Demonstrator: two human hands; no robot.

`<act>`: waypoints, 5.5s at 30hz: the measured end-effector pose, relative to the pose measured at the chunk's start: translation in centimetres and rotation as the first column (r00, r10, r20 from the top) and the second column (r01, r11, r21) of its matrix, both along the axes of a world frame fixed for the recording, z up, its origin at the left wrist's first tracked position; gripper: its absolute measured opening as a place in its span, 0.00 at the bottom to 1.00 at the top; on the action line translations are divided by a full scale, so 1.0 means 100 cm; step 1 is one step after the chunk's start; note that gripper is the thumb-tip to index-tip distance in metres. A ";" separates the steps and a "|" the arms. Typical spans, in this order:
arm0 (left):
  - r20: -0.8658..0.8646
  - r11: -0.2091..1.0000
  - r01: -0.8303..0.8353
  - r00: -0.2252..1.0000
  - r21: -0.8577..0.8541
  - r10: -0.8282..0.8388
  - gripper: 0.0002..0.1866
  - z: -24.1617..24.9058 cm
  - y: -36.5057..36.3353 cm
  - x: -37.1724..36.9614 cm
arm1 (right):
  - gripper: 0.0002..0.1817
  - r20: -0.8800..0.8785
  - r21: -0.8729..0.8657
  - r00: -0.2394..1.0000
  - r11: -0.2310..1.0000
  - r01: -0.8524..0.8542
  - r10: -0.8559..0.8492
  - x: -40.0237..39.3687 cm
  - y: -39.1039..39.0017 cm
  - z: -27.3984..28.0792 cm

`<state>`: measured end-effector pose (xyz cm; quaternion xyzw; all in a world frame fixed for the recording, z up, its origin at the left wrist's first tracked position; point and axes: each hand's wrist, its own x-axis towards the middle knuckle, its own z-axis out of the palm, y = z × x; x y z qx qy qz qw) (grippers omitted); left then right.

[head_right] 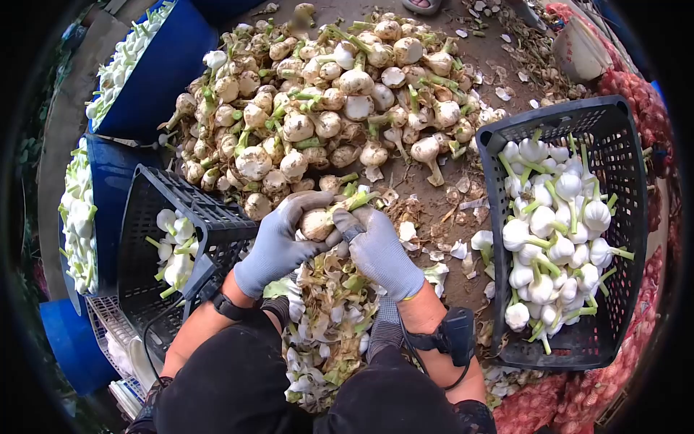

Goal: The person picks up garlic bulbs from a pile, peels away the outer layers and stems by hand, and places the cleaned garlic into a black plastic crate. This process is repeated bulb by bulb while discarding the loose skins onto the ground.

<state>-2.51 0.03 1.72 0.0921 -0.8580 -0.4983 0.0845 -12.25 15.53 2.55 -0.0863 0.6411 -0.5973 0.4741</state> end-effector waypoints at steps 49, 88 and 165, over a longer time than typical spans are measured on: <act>-0.355 0.648 -0.684 0.546 0.335 0.759 0.16 0.106 -0.078 0.070 | 0.29 -0.816 0.445 0.358 0.889 -0.112 0.453 -0.070 -0.036 0.003; 0.225 0.686 -0.349 0.937 0.638 0.267 0.18 0.044 -0.028 0.026 | 0.19 -0.561 0.219 0.828 0.965 0.144 0.004 -0.173 0.034 -0.024; 0.209 0.487 -0.237 0.972 0.841 0.111 0.14 0.026 -0.008 0.029 | 0.10 -0.615 0.194 0.784 0.980 0.047 0.084 0.005 0.025 -0.036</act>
